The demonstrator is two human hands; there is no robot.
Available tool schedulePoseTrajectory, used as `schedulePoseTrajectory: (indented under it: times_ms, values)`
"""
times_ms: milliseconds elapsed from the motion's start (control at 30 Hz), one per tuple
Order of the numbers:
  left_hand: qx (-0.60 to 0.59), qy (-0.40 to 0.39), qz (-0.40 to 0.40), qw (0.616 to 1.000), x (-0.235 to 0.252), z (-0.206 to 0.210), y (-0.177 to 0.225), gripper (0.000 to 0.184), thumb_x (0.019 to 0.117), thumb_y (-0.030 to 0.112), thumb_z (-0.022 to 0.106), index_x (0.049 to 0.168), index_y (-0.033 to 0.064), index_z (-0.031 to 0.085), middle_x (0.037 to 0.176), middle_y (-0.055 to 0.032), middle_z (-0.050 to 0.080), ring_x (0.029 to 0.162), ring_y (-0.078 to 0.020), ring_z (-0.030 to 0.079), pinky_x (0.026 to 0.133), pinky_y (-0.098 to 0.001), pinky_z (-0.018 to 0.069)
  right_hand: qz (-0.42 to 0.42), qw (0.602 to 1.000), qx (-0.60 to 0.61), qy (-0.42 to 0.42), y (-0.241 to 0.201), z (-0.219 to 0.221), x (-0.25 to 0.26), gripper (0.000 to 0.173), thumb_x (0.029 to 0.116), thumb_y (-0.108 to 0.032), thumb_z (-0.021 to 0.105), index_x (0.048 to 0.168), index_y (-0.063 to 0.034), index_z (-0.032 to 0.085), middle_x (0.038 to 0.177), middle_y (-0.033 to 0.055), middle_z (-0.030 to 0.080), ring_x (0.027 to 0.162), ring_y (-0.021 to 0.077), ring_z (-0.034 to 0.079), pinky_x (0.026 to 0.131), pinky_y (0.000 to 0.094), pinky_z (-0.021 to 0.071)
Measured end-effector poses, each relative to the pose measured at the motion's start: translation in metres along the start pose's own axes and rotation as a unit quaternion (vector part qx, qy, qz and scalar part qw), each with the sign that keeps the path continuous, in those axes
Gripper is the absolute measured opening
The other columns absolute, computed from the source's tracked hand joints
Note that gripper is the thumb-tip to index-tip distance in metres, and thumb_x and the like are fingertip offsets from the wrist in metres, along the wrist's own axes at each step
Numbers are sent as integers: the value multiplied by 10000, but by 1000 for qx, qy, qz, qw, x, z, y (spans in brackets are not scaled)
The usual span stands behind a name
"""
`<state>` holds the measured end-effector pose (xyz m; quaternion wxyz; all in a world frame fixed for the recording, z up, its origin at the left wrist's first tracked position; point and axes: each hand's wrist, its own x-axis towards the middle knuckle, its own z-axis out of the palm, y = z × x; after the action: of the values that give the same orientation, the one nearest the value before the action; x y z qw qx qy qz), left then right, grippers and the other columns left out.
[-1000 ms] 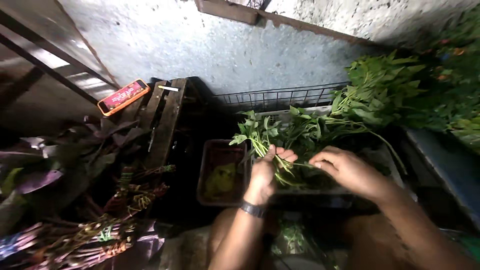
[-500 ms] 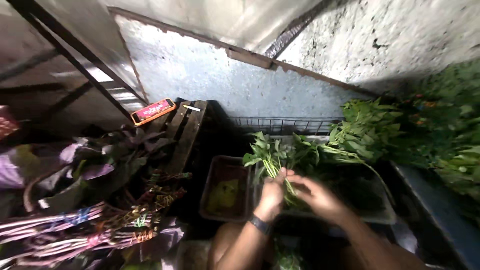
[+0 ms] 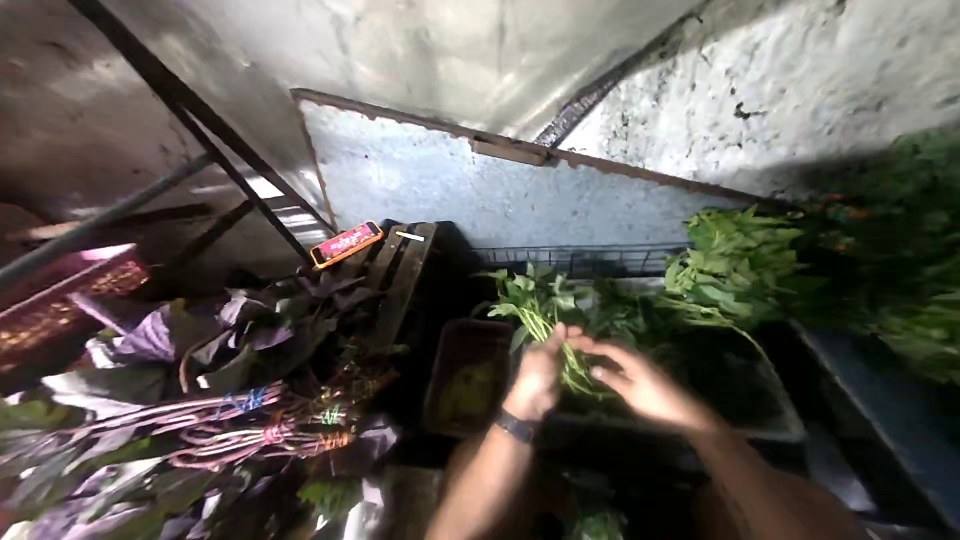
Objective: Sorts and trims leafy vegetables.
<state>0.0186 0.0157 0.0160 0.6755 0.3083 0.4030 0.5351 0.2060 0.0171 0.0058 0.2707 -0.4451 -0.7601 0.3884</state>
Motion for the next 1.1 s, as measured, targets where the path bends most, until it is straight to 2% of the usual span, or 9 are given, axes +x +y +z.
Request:
schedulePoseTrajectory:
  times_ms: [233,333,400,533,667,833,900,1033,1100]
  values:
    - [-1,55,16,998,3,10,6,423,1131,279,349,1127,-42,624,874,-158,733,880,-274,734,815,-434,607,-61,992,-110,-15,-15,-1,1,243,1040,-206,553,1115,-60,731,1165,139,707,1131,287,665,1017,486,516]
    - [-25,67,-6,997,12,-5,17,414,1127,337,346,1096,24,614,812,-116,703,813,-270,730,783,-440,618,75,983,-169,-22,-6,-33,-2,264,1057,-250,544,1164,-98,731,1202,164,697,1145,372,656,982,608,508]
    - [-5,45,-54,997,11,-11,21,404,1119,394,347,1060,89,605,692,-10,570,597,-150,615,589,-323,583,184,959,-204,65,13,-51,-5,256,1026,-277,618,1196,-117,722,1180,187,707,1103,431,665,916,669,517]
    - [97,23,-85,991,-12,-9,20,272,1088,303,494,1166,78,626,617,22,462,422,-65,423,399,-213,439,288,931,-203,98,31,-71,-4,581,980,-270,698,1496,-103,488,1238,295,649,1118,532,626,895,729,484]
    - [106,40,-184,976,-26,-25,-33,261,1055,209,534,1253,81,647,603,38,440,416,-56,397,390,-213,404,233,952,-184,72,25,-55,-4,226,1037,-261,594,1146,-141,751,1179,151,716,1139,387,658,950,641,511]
    - [106,23,-264,958,-54,-32,-70,342,1106,295,441,1186,44,658,669,-8,580,622,-167,631,658,-381,598,136,973,-134,133,16,-54,-6,235,1029,-227,626,1217,-121,721,1228,144,695,1141,342,665,980,597,522]
    - [151,7,-242,958,-56,-25,-58,322,1097,335,460,1191,91,648,593,44,477,470,-91,499,468,-274,502,51,987,-112,100,4,-56,-19,281,992,-166,668,1270,-137,692,1289,116,660,1168,288,652,999,537,542]
    - [256,-114,-237,930,-54,3,6,171,1053,274,552,1027,128,636,543,83,359,384,-27,306,361,-174,291,-155,930,-332,-33,-49,-45,-31,804,824,-82,803,1524,-315,486,1642,67,363,1525,341,303,1214,595,294]
    - [391,-223,-205,869,-63,27,38,143,992,267,658,981,125,653,525,62,415,369,-26,338,354,-183,297,-239,876,-415,-58,-63,-54,-21,785,776,-84,835,1483,-264,545,1683,90,285,1572,358,173,1256,629,147]
